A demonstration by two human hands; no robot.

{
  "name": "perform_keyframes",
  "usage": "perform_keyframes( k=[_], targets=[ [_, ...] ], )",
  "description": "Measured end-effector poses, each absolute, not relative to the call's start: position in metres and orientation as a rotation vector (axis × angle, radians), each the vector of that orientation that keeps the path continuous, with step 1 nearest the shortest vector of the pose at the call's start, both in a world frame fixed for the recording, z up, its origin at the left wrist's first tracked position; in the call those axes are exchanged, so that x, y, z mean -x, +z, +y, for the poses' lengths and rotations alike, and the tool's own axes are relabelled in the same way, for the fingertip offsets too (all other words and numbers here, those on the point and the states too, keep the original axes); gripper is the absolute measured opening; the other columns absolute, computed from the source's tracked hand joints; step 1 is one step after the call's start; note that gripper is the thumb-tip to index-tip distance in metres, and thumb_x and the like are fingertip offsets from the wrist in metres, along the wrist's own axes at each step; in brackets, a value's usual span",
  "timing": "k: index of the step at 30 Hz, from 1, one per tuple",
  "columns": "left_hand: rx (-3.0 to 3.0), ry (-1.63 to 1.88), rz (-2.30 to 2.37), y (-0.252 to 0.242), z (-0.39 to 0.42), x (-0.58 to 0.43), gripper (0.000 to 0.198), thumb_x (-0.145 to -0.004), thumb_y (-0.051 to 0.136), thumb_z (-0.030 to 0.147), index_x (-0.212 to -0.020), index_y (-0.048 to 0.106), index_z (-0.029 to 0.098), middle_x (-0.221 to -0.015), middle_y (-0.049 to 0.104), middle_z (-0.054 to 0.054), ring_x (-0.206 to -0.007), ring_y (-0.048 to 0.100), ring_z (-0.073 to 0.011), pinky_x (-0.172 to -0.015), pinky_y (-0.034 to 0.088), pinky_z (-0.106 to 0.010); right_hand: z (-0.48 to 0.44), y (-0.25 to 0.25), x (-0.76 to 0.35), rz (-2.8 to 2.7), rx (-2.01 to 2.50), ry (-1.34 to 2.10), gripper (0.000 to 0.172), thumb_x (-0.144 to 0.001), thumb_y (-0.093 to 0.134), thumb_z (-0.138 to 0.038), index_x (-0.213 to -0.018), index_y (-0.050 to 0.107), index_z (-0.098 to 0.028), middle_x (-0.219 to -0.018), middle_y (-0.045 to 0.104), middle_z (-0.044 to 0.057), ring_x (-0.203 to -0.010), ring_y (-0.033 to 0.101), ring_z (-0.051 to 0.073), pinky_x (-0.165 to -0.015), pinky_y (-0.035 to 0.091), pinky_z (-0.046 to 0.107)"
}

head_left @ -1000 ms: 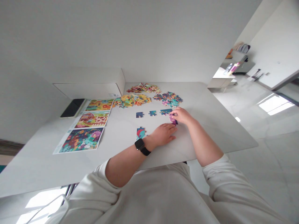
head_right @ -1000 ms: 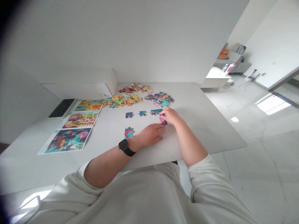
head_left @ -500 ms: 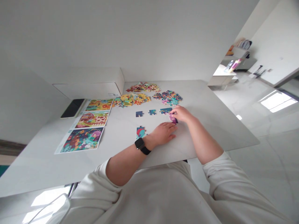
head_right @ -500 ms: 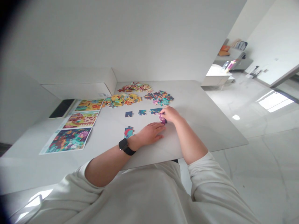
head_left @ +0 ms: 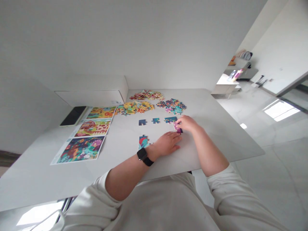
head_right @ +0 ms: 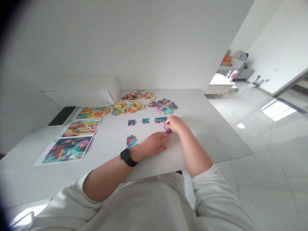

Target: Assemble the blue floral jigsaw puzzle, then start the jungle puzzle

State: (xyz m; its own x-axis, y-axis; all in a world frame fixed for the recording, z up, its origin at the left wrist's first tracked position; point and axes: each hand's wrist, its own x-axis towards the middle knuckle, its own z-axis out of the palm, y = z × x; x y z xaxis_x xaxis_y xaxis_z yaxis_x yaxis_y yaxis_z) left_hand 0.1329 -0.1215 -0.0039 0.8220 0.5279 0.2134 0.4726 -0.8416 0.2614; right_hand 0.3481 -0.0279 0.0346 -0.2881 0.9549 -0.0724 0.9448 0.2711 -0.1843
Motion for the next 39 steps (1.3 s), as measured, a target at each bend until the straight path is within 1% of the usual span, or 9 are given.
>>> perform_keyframes(
  k=[6, 12, 17, 20, 23, 25, 31, 34, 39],
  targets=[
    [-2.756, 0.596, 0.741, 0.009, -0.119, -0.130, 0.038, -0.105, 0.065, 0.034, -0.139, 0.072, 0.019, -0.153, 0.068, -0.014, -0.138, 0.067, -0.0308, -0.121, 0.051, -0.047, -0.034, 0.039, -0.343, -2.452, 1.861, 0.306, 0.031, -0.090, 0.080, -0.034, -0.120, 0.087, -0.028, -0.129, 0.081, 0.008, -0.115, 0.074, 0.024, -0.094, 0.053, 0.026],
    [-2.503, 0.972, 0.907, 0.066, -0.093, -0.104, 0.027, -0.107, 0.053, 0.024, -0.114, 0.080, 0.024, -0.110, 0.085, -0.006, -0.102, 0.078, -0.0219, -0.094, 0.058, -0.034, -0.030, 0.042, -0.344, -2.401, 1.855, 0.371, 0.024, -0.098, 0.067, -0.030, -0.109, 0.088, -0.027, -0.118, 0.084, 0.005, -0.112, 0.075, 0.021, -0.090, 0.051, 0.024],
    [-2.211, 1.205, 1.284, 0.110, -0.068, -0.065, 0.030, -0.107, 0.055, 0.041, -0.105, 0.077, 0.021, -0.072, 0.075, -0.001, -0.065, 0.067, -0.0156, -0.068, 0.049, -0.026, -0.026, 0.041, -0.343, -2.242, 1.832, 0.359, 0.023, -0.101, 0.067, -0.030, -0.115, 0.085, -0.028, -0.117, 0.084, 0.004, -0.102, 0.077, 0.020, -0.092, 0.054, 0.028],
    [-2.109, 1.308, 1.446, 0.128, -0.053, -0.046, 0.046, -0.107, 0.052, 0.056, -0.083, 0.070, 0.020, -0.056, 0.061, 0.001, -0.056, 0.058, -0.0154, -0.061, 0.043, -0.027, -0.024, 0.044, -0.342, -2.210, 1.738, 0.441, 0.020, -0.100, 0.070, -0.030, -0.114, 0.084, -0.028, -0.117, 0.085, 0.003, -0.097, 0.078, 0.020, -0.090, 0.056, 0.029],
    [-2.125, 1.220, 1.456, 0.140, -0.035, -0.032, 0.056, -0.108, 0.044, 0.060, -0.072, 0.062, 0.021, -0.054, 0.057, 0.001, -0.056, 0.055, -0.0159, -0.060, 0.040, -0.028, -0.017, 0.057, -0.341, -2.238, 1.656, 0.556, 0.019, -0.097, 0.076, -0.031, -0.114, 0.085, -0.029, -0.110, 0.086, 0.002, -0.094, 0.078, 0.021, -0.087, 0.057, 0.030],
    [-2.211, 1.078, 1.410, 0.143, -0.023, -0.025, 0.051, -0.107, 0.046, 0.056, -0.072, 0.062, 0.021, -0.058, 0.062, 0.000, -0.059, 0.056, -0.0161, -0.062, 0.040, -0.028, -0.008, 0.072, -0.339, -2.237, 1.588, 0.614, 0.020, -0.095, 0.078, -0.034, -0.112, 0.086, -0.028, -0.104, 0.085, 0.002, -0.091, 0.077, 0.020, -0.085, 0.057, 0.029],
    [-2.288, 1.053, 1.406, 0.131, 0.000, -0.013, 0.030, -0.102, 0.054, 0.041, -0.098, 0.076, 0.020, -0.086, 0.077, -0.004, -0.071, 0.061, -0.0171, -0.069, 0.043, -0.027, 0.036, 0.112, -0.324, -1.996, 1.467, 0.486, 0.022, -0.099, 0.072, -0.031, -0.113, 0.085, -0.023, -0.101, 0.085, 0.005, -0.088, 0.075, 0.019, -0.086, 0.056, 0.030],
    [-2.266, 1.070, 1.449, 0.128, 0.003, -0.002, 0.030, -0.100, 0.057, 0.041, -0.108, 0.078, 0.021, -0.082, 0.076, -0.003, -0.067, 0.058, -0.0164, -0.067, 0.042, -0.027, 0.059, 0.118, -0.314, -1.943, 1.450, 0.435, 0.021, -0.098, 0.072, -0.030, -0.112, 0.085, -0.022, -0.102, 0.085, 0.005, -0.090, 0.075, 0.020, -0.088, 0.056, 0.031],
    [-2.258, 0.937, 1.516, 0.135, 0.007, 0.021, 0.032, -0.100, 0.058, 0.046, -0.102, 0.079, 0.021, -0.075, 0.073, -0.002, -0.064, 0.056, -0.0165, -0.064, 0.040, -0.027, 0.091, 0.106, -0.307, -1.963, 1.467, 0.479, 0.020, -0.096, 0.073, -0.029, -0.110, 0.086, -0.021, -0.099, 0.085, 0.005, -0.090, 0.075, 0.020, -0.090, 0.057, 0.034]
  ],
)
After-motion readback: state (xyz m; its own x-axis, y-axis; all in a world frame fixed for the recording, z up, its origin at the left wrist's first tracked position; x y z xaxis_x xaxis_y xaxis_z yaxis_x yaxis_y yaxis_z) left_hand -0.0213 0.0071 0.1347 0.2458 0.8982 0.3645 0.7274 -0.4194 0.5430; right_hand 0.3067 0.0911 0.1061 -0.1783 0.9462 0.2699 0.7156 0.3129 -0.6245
